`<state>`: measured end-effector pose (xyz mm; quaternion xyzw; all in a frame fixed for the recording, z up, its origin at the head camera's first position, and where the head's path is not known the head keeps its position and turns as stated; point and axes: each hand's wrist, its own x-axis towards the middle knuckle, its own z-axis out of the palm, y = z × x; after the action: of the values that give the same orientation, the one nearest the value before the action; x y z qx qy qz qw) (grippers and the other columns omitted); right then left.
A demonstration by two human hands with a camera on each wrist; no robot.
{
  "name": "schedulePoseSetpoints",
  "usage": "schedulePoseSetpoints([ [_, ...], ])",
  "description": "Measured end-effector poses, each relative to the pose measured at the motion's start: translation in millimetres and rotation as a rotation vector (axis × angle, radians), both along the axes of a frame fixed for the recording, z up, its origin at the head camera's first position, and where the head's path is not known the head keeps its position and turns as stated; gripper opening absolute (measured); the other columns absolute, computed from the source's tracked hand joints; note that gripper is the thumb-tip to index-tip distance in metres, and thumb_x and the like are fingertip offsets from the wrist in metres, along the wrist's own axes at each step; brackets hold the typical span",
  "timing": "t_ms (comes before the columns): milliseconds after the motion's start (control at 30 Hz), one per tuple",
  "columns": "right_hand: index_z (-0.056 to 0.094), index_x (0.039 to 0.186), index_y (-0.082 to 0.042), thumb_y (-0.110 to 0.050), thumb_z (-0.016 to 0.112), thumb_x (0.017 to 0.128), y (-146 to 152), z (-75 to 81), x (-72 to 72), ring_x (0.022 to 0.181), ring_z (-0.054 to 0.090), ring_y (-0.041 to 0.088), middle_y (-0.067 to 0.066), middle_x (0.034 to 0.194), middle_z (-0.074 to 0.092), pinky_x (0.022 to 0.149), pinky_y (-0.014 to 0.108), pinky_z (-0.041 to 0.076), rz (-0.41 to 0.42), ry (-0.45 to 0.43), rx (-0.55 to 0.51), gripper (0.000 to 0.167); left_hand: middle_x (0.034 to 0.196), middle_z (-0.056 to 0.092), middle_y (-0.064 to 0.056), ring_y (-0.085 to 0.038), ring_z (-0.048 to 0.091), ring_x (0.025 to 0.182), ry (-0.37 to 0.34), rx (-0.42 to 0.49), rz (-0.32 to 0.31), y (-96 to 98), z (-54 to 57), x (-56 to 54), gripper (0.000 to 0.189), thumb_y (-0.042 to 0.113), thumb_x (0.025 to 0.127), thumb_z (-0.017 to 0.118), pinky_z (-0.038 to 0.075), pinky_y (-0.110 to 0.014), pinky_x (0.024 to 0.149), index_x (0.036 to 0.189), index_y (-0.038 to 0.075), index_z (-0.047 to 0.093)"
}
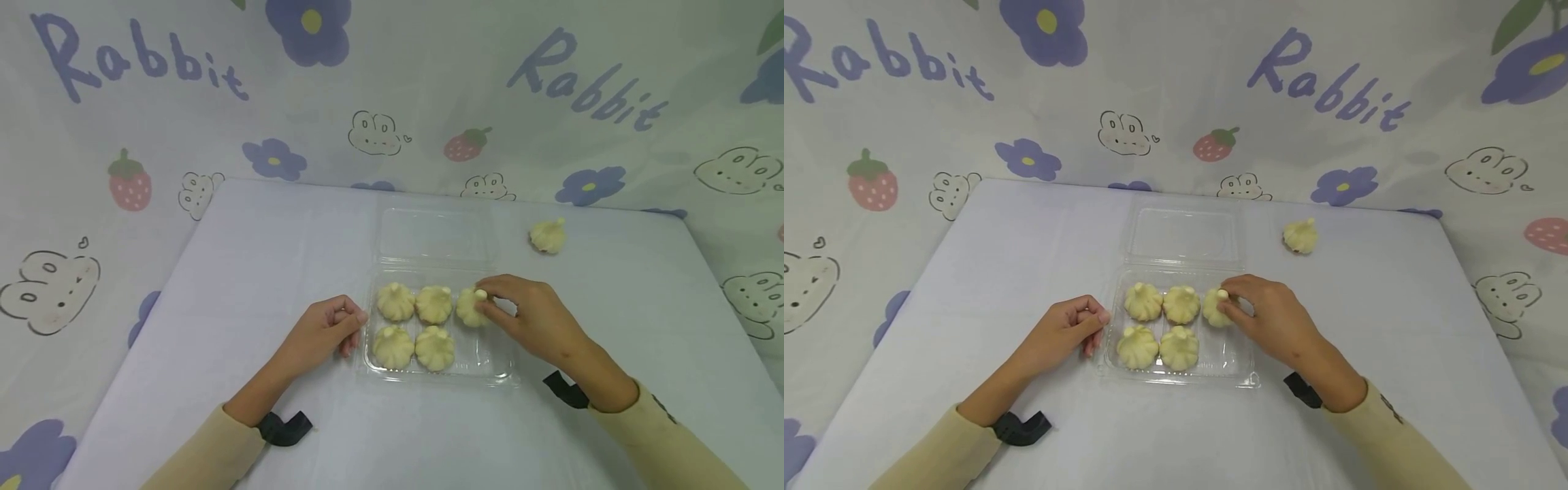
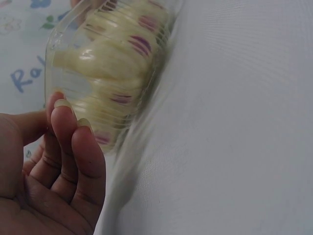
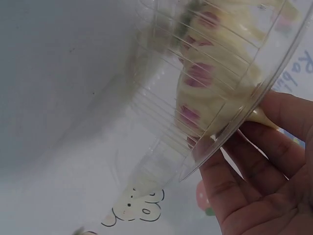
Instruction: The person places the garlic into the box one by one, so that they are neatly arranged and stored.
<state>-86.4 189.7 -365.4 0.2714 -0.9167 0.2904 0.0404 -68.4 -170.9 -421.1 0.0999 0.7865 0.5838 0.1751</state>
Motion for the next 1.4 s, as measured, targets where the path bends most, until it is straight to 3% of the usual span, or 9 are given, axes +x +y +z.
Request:
schedulePoseSetpoints([
  [300, 0.075, 0.119, -0.006, -0.013, 0.081, 0.094, -4.1, -3.4, 1.0, 0.109, 0.072, 0.028, 0.008, 0.119, 0.075, 0.094, 0.049, 0.057, -0.035, -0.019, 0.054, 0.027, 0.069, 0.064, -0.007, -0.02, 0.06, 0.059, -0.008, -0.002, 0.005, 0.0, 1.1, 0.6, 0.019, 0.024, 0.106, 0.064, 0.05, -0.028, 0.056, 0.098, 0.007, 0.063],
  [533, 0.075, 0.118, -0.006, -0.015, 0.081, 0.094, -5.3, -6.7, 0.0, 0.108, 0.071, 0.026, 0.007, 0.117, 0.075, 0.093, 0.049, 0.057, -0.059, -0.028, 0.072, 0.027, 0.07, 0.065, -0.006, -0.021, 0.061, 0.06, -0.008, -0.013, 0.009, -0.1, 2.6, 0.8, 0.018, 0.024, 0.107, 0.064, 0.051, -0.028, 0.057, 0.099, 0.008, 0.063],
  [1400, 0.074, 0.117, -0.006, -0.014, 0.081, 0.094, -5.1, -5.5, 1.0, 0.11, 0.072, 0.029, 0.007, 0.114, 0.076, 0.091, 0.048, 0.058, -0.083, -0.04, 0.056, 0.026, 0.07, 0.065, -0.007, -0.019, 0.06, 0.059, -0.015, -0.015, 0.012, -0.1, 3.1, 0.2, 0.02, 0.025, 0.106, 0.065, 0.051, -0.028, 0.056, 0.097, 0.007, 0.063],
])
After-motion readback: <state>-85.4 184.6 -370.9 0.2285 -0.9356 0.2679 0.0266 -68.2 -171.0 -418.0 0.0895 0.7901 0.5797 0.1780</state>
